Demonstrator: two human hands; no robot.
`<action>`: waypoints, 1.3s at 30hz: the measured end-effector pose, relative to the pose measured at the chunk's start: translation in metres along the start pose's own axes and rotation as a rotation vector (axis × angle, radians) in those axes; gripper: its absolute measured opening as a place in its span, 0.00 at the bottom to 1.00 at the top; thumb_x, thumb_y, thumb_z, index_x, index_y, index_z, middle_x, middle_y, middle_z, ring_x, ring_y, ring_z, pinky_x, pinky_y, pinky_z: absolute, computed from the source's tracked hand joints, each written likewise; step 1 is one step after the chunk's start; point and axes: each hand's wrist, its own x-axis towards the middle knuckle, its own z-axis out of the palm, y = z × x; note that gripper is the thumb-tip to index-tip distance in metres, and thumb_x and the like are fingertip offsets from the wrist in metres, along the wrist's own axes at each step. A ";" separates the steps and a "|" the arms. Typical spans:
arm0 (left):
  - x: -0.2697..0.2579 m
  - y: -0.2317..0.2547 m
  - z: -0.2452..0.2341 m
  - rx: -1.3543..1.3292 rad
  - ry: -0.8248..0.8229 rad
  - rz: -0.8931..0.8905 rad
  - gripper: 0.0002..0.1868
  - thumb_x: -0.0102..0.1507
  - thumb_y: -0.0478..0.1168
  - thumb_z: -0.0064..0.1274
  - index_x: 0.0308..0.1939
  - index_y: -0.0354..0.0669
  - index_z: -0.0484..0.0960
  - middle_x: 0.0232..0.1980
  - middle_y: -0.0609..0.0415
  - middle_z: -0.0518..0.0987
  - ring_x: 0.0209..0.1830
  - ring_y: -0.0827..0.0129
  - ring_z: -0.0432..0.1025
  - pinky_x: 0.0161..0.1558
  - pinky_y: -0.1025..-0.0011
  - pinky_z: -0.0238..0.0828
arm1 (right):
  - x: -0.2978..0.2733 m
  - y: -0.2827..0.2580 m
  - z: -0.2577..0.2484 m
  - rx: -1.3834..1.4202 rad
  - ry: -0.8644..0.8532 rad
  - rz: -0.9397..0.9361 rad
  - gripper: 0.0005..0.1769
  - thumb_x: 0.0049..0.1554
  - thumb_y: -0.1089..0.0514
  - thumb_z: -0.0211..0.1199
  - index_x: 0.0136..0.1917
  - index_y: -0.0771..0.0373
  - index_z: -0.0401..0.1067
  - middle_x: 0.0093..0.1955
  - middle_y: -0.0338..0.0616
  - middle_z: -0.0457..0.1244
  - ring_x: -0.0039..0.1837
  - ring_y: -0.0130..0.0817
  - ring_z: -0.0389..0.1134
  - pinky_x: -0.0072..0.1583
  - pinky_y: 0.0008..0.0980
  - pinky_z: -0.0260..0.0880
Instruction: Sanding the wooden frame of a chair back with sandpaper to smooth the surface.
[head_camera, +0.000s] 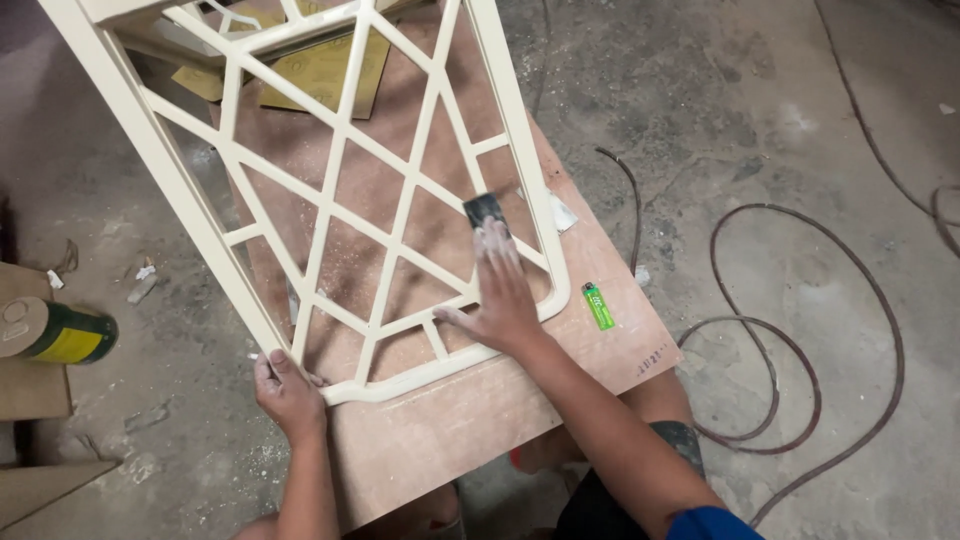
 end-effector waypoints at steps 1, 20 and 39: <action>-0.001 -0.001 -0.001 0.009 0.001 0.004 0.18 0.78 0.47 0.42 0.53 0.33 0.76 0.18 0.44 0.71 0.14 0.63 0.70 0.15 0.72 0.64 | 0.007 -0.008 0.001 0.000 0.006 0.002 0.71 0.41 0.26 0.75 0.81 0.69 0.49 0.82 0.65 0.46 0.83 0.62 0.46 0.81 0.55 0.43; -0.002 0.014 -0.004 -0.024 -0.094 -0.121 0.19 0.77 0.52 0.40 0.56 0.41 0.74 0.24 0.57 0.69 0.15 0.74 0.65 0.19 0.73 0.68 | -0.030 0.022 -0.003 -0.125 -0.214 0.097 0.64 0.56 0.24 0.56 0.84 0.67 0.32 0.87 0.61 0.29 0.87 0.53 0.28 0.83 0.49 0.30; -0.006 0.015 -0.004 -0.001 -0.022 0.016 0.20 0.78 0.50 0.43 0.54 0.33 0.77 0.17 0.44 0.71 0.15 0.65 0.70 0.19 0.72 0.65 | -0.009 0.022 0.001 -0.154 -0.044 -0.163 0.69 0.44 0.20 0.69 0.79 0.70 0.53 0.81 0.63 0.49 0.82 0.59 0.49 0.80 0.53 0.46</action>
